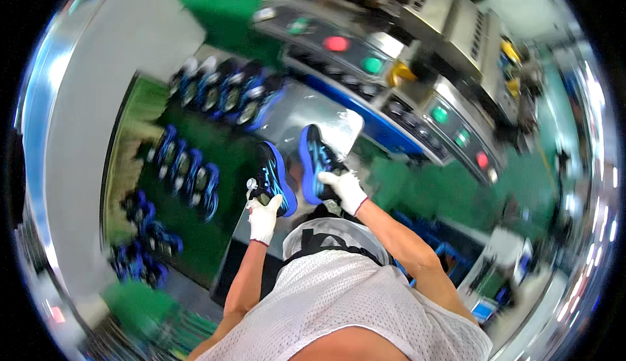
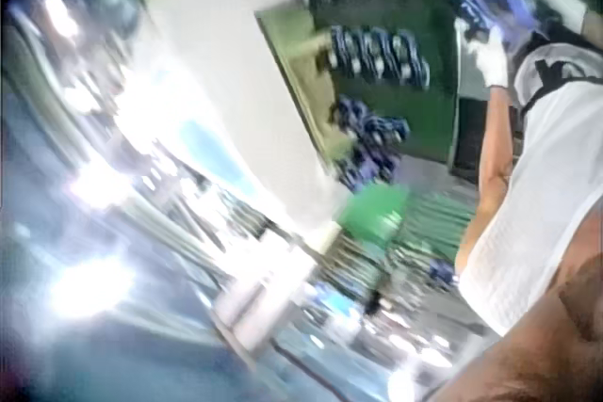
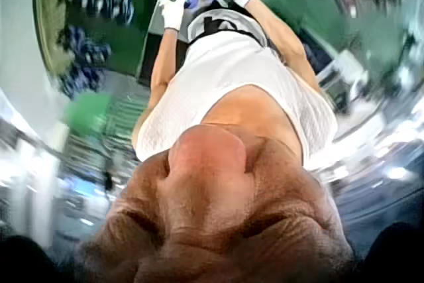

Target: The person repeatedly picks up blue and black sneakers from a metal tray and places them into a machine mold. They press a button to activate the machine, which appears to press or stamp the shoe, then remove the shoe and place it back on the tray. This cycle is repeated for multiple pairs of shoes.

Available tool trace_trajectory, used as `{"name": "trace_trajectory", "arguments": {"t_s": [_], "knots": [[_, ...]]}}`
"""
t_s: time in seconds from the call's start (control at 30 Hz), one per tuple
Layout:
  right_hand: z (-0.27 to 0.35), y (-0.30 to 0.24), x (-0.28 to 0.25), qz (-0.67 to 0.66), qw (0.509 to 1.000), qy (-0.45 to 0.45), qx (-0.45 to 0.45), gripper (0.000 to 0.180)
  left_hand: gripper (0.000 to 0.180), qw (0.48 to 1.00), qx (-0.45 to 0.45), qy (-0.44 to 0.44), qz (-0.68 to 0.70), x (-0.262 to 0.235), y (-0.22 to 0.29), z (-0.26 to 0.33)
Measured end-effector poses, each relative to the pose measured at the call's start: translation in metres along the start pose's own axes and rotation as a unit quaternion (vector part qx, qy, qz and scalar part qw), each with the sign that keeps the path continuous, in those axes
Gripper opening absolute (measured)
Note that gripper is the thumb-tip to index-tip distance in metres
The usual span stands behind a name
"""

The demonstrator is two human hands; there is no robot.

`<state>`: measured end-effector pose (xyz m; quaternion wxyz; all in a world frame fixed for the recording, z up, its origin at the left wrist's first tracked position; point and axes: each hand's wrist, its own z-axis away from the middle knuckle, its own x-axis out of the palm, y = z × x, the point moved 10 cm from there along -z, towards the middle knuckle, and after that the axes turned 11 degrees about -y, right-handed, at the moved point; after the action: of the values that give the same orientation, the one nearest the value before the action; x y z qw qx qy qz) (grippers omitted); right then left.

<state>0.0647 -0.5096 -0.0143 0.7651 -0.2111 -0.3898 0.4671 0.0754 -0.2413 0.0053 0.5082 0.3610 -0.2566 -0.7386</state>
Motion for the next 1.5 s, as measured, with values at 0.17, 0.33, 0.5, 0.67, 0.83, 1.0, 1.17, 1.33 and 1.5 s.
{"name": "trace_trajectory", "arguments": {"t_s": [0.17,0.33,0.5,0.67,0.83,1.0,1.17,1.33,1.5], "knots": [[0.142,-0.035,-0.091,-0.111,0.982,0.138,-0.067,0.032,0.067,0.946,0.115,-0.236,-0.19,0.176,0.051,-0.011],[0.272,-0.004,-0.201,-0.141,0.908,0.368,-0.144,0.039,0.095,0.814,0.217,-0.483,-0.237,0.328,0.159,0.111],[0.474,0.019,-0.236,-0.269,0.719,0.534,-0.354,0.054,0.096,0.651,0.31,-0.547,-0.425,0.449,0.154,0.247],[0.633,0.135,-0.284,-0.226,0.535,0.772,-0.259,0.069,0.087,0.487,0.359,-0.728,-0.322,0.603,0.162,0.418],[0.772,0.141,-0.317,-0.088,0.44,0.891,0.069,0.088,0.083,0.361,0.54,-0.653,-0.391,0.752,0.141,0.548],[0.82,0.178,-0.401,-0.067,0.416,0.902,0.093,0.083,0.08,0.33,0.574,-0.6,-0.449,0.852,0.063,0.601],[0.82,0.103,-0.407,0.141,0.338,0.925,0.106,0.07,0.044,0.3,0.516,-0.731,-0.33,0.818,0.085,0.578],[0.675,-0.027,-0.399,0.168,0.509,0.778,-0.327,0.047,0.033,0.458,0.538,-0.658,-0.26,0.674,0.125,0.393],[0.35,-0.034,-0.416,0.095,0.93,0.302,-0.186,0.05,0.038,0.648,0.304,-0.46,-0.526,0.456,0.064,0.067]]}}
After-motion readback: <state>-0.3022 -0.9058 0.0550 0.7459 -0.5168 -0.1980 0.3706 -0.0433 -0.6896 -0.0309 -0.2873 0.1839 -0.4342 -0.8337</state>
